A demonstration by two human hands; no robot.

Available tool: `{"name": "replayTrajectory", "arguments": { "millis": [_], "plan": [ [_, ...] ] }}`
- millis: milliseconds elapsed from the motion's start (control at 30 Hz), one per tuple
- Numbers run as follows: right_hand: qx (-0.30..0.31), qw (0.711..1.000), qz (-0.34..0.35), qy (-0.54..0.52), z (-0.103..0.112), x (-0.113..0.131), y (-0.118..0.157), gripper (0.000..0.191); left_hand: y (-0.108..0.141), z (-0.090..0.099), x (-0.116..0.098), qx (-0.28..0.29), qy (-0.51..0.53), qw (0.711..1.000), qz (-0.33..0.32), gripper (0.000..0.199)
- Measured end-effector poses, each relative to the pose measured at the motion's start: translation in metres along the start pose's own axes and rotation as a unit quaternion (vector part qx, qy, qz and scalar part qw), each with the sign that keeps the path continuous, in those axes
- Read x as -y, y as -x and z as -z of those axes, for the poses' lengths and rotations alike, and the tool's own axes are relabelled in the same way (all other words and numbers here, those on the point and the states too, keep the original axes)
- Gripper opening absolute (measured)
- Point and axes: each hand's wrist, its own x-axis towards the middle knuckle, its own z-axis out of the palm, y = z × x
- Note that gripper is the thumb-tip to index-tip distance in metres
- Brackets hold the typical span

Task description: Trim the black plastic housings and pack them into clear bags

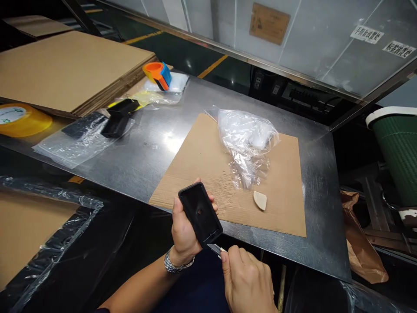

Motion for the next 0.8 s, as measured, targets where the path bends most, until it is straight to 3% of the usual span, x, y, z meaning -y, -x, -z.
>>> {"name": "replayTrajectory", "arguments": {
  "millis": [800],
  "plan": [
    [-0.017,0.999,0.0,0.049,0.0003,0.0031,-0.0033,0.044,0.0087,0.0078,0.0087,0.013,-0.059,0.989,-0.131,0.059]
  ]
}}
